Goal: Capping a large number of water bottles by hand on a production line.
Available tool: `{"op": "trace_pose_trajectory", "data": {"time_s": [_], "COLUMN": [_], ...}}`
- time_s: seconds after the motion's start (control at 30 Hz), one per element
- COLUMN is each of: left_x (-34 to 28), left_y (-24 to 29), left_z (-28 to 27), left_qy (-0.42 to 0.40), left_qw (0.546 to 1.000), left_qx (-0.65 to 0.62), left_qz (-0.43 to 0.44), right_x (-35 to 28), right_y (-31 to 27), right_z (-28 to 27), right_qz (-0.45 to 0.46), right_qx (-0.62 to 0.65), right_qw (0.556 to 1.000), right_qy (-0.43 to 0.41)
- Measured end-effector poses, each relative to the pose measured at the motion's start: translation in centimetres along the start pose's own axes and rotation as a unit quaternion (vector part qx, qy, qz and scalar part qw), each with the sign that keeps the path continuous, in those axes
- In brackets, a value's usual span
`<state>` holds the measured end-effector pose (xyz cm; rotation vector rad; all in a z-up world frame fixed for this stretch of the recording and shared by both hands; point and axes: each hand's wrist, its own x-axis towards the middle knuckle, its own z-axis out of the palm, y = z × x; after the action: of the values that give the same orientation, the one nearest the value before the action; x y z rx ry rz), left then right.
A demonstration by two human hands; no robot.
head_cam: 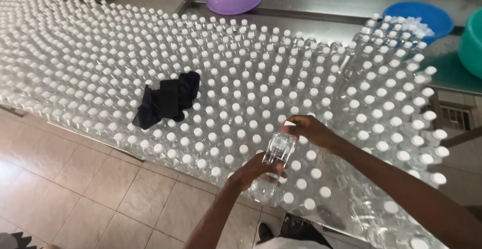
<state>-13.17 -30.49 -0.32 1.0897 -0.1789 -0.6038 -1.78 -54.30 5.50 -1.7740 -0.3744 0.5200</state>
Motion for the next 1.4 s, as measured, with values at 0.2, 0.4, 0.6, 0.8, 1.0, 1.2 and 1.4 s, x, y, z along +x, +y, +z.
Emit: {"op": "trace_pose_trajectory", "data": {"time_s": [0.2,0.4,0.6,0.8,1.0,1.2,1.4], "left_x": [-2.1,-1.0,0.3,1.1,0.6,-0.4,-0.9], "left_y": [1.1,-0.6,-0.3,-1.7,1.4,3.6,2.6], "left_z": [1.8,-0.5,-0.5,0.0,3.3,5.6,5.0], "left_qy": [0.061,0.099,0.104,0.102,0.141,0.168,0.181], "left_qw": [0.992,0.983,0.982,0.980,0.978,0.982,0.965], "left_qx": [-0.076,-0.118,-0.124,-0.138,-0.115,-0.016,0.162], "left_qz": [-0.078,-0.097,-0.100,-0.101,-0.107,-0.087,-0.097], "right_x": [-2.1,-3.8,-5.5,-6.7,-4.2,-3.3,-4.2], "right_y": [-1.1,1.0,2.4,-0.4,1.9,3.7,1.6], "right_z": [0.4,-3.7,-5.0,-5.3,-6.5,-6.5,-6.1], "right_qz": [0.027,0.009,0.035,0.053,0.009,-0.035,-0.135], "right_qx": [-0.017,-0.020,-0.068,-0.150,-0.212,-0.340,-0.356], "right_qw": [0.999,0.998,0.994,0.987,0.977,0.938,0.923], "right_qy": [0.032,0.067,0.083,0.019,-0.026,-0.057,-0.057]}}
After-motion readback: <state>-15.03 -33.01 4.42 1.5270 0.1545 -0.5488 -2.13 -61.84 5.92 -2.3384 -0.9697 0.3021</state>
